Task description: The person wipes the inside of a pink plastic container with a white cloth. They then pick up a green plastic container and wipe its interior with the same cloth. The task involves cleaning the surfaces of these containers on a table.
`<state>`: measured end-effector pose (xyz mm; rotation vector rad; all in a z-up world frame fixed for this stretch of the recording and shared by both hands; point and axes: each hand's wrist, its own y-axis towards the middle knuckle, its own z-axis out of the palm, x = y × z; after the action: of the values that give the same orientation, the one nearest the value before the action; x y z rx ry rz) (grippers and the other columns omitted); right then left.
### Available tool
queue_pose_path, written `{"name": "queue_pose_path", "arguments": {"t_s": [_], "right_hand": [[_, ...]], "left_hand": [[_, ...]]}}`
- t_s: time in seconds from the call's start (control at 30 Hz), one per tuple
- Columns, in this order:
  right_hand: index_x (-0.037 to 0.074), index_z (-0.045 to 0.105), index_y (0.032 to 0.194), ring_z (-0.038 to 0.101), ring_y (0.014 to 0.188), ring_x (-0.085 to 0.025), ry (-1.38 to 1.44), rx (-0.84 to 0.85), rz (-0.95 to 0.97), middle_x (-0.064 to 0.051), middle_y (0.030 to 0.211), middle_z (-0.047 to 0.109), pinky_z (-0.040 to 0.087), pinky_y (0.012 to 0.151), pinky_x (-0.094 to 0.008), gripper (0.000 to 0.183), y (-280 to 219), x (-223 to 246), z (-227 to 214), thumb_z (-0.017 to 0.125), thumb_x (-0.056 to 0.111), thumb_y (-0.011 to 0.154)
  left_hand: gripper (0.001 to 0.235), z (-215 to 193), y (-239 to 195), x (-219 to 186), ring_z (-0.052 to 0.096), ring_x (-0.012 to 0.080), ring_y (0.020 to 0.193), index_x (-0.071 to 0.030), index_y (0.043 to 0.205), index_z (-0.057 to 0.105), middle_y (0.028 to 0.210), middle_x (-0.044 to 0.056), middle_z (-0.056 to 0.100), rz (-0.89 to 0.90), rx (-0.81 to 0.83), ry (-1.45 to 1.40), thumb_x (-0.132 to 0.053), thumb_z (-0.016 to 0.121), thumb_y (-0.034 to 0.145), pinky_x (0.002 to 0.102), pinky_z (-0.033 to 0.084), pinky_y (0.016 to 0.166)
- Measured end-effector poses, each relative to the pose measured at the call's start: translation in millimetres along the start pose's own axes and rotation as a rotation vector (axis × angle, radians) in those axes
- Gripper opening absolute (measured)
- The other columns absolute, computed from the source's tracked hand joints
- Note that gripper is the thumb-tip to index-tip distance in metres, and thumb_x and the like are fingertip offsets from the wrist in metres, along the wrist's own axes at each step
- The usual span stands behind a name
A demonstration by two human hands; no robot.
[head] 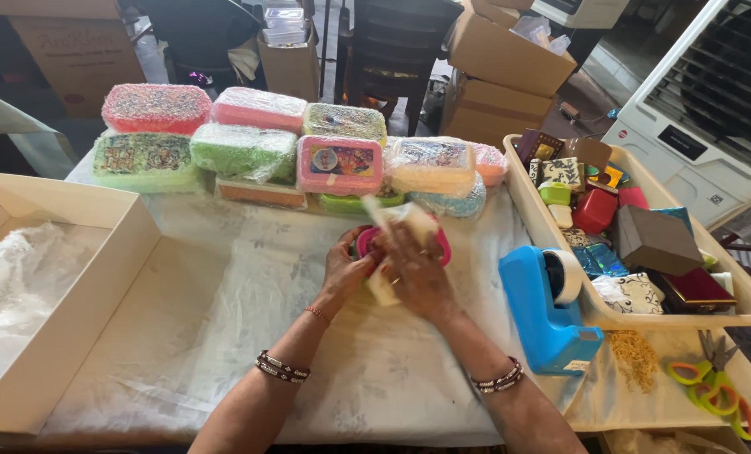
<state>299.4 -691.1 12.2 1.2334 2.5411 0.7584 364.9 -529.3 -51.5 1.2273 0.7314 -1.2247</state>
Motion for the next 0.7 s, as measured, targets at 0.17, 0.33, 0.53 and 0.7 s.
{"name": "queue_pose_path", "arguments": {"t_s": [0.17, 0.33, 0.53, 0.7], "right_hand": [[0.017, 0.044, 0.153, 0.034, 0.151, -0.029, -0.244, -0.064, 0.372, -0.012, 0.163, 0.036, 0.024, 0.117, -0.058, 0.057, -12.1, -56.6, 4.4, 0.056, 0.026, 0.099], [0.012, 0.041, 0.156, 0.041, 0.146, -0.037, 0.145, -0.244, 0.504, -0.019, 0.163, 0.037, 0.043, 0.11, -0.044, 0.055, -19.6, -65.8, 17.2, 0.051, 0.02, 0.103], [0.006, 0.051, 0.148, 0.044, 0.15, -0.037, 0.175, -0.244, -0.01, -0.016, 0.157, 0.049, 0.038, 0.124, -0.05, 0.048, -7.3, -0.6, 5.9, 0.056, 0.011, 0.1], [0.013, 0.064, 0.134, 0.051, 0.142, -0.032, -0.025, -0.188, -0.114, -0.011, 0.147, 0.058, 0.033, 0.117, -0.057, 0.054, 9.0, 2.9, -22.3, 0.066, 0.008, 0.081]], "left_hand": [[0.048, 7.2, -12.3, -27.5, 0.066, 0.0098, 0.101, -0.002, 0.128, 0.065, 0.117, 0.005, 0.068, 0.049, 0.034, 0.107, -0.007, 0.081, 0.083, 0.026, 0.058, 0.087], [0.059, 7.3, -13.3, -19.8, 0.062, 0.0159, 0.115, -0.001, 0.133, 0.059, 0.128, 0.009, 0.064, 0.195, 0.133, 0.133, 0.001, 0.082, 0.079, 0.03, 0.053, 0.098], [0.087, 3.1, -8.3, 12.0, 0.063, 0.0166, 0.115, -0.006, 0.147, 0.037, 0.131, 0.009, 0.063, -0.059, 0.261, -0.084, 0.008, 0.079, 0.072, 0.031, 0.056, 0.095], [0.088, 9.5, -14.1, -12.4, 0.059, 0.021, 0.124, -0.005, 0.153, 0.039, 0.138, 0.012, 0.061, -0.014, 0.33, 0.021, 0.008, 0.076, 0.073, 0.036, 0.053, 0.1]]}}
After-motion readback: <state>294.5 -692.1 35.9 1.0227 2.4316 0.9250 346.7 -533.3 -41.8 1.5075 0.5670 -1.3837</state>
